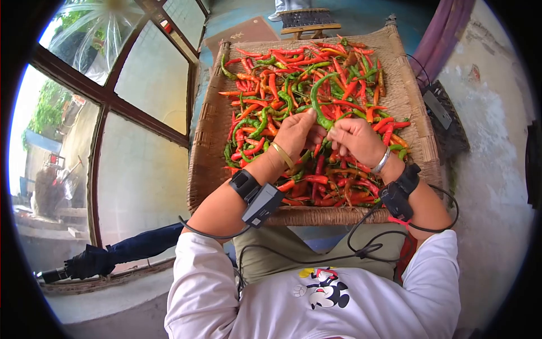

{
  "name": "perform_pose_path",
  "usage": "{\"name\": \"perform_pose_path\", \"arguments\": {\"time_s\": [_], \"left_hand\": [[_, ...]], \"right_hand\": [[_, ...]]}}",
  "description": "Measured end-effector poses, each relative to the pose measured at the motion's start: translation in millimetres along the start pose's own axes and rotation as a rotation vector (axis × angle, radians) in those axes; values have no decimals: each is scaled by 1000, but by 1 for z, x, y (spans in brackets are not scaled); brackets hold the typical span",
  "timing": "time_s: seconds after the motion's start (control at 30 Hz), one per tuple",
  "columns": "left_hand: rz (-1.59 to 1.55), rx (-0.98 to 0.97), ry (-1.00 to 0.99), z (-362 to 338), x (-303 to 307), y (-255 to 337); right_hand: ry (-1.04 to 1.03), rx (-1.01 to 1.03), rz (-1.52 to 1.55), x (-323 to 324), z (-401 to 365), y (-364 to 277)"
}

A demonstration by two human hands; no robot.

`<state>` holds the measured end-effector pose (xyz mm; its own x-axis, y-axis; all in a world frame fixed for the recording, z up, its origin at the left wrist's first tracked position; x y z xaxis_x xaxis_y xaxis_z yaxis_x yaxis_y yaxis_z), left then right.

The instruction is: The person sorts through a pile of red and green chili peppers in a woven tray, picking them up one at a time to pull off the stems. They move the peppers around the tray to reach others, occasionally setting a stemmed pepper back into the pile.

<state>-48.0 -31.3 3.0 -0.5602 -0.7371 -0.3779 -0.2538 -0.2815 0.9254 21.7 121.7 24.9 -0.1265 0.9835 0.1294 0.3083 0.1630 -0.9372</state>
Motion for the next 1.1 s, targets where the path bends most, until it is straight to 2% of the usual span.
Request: {"name": "perform_pose_path", "arguments": {"time_s": [0.07, 0.2, 0.27, 0.33, 0.4, 0.47, 0.53, 0.6, 0.73, 0.83, 0.93, 1.1], "left_hand": [[82, -45, 89, -1, -2, 5], [235, -103, 23, 0, -1, 4], [235, -95, 16, -1, -2, 6], [259, -122, 2, -1, -2, 6], [245, -103, 12, -2, -2, 4], [292, -149, -47, 0, -1, 2], [330, -127, -42, 0, -2, 3], [396, -128, -23, -1, -2, 3], [449, -140, -42, 2, 4, -3], [514, -157, -104, 3, 7, -8], [624, -189, -149, 2, 7, -11], [690, -188, -166, -1, 5, -7]], "right_hand": [[79, -15, 90, 15, 3, -7], [333, 64, 366, 60, 19, -10], [375, -4, 353, 84, 25, 1], [478, -134, -94, 90, 22, 9], [460, -17, -485, 85, 21, 11], [382, 36, -717, 69, 19, 10], [257, 107, -864, 51, 20, 14], [230, 85, -1007, 37, 22, 20], [232, 90, -1084, 29, 26, 29], [122, 80, -1124, 31, 29, 30], [99, 132, -1190, 26, 29, 33], [103, 111, -1198, 22, 29, 26]]}}
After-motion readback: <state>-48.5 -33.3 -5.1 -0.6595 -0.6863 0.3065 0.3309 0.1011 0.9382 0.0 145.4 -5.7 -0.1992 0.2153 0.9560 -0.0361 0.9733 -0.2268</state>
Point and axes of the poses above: each hand's wrist, its own z-axis towards the middle knuckle, its own x-axis out of the back of the hand, y = z × x, the point moved 1 cm from there along z, towards the middle knuckle, and after that the axes turned 15 degrees about -x, right-handed, at the moved point
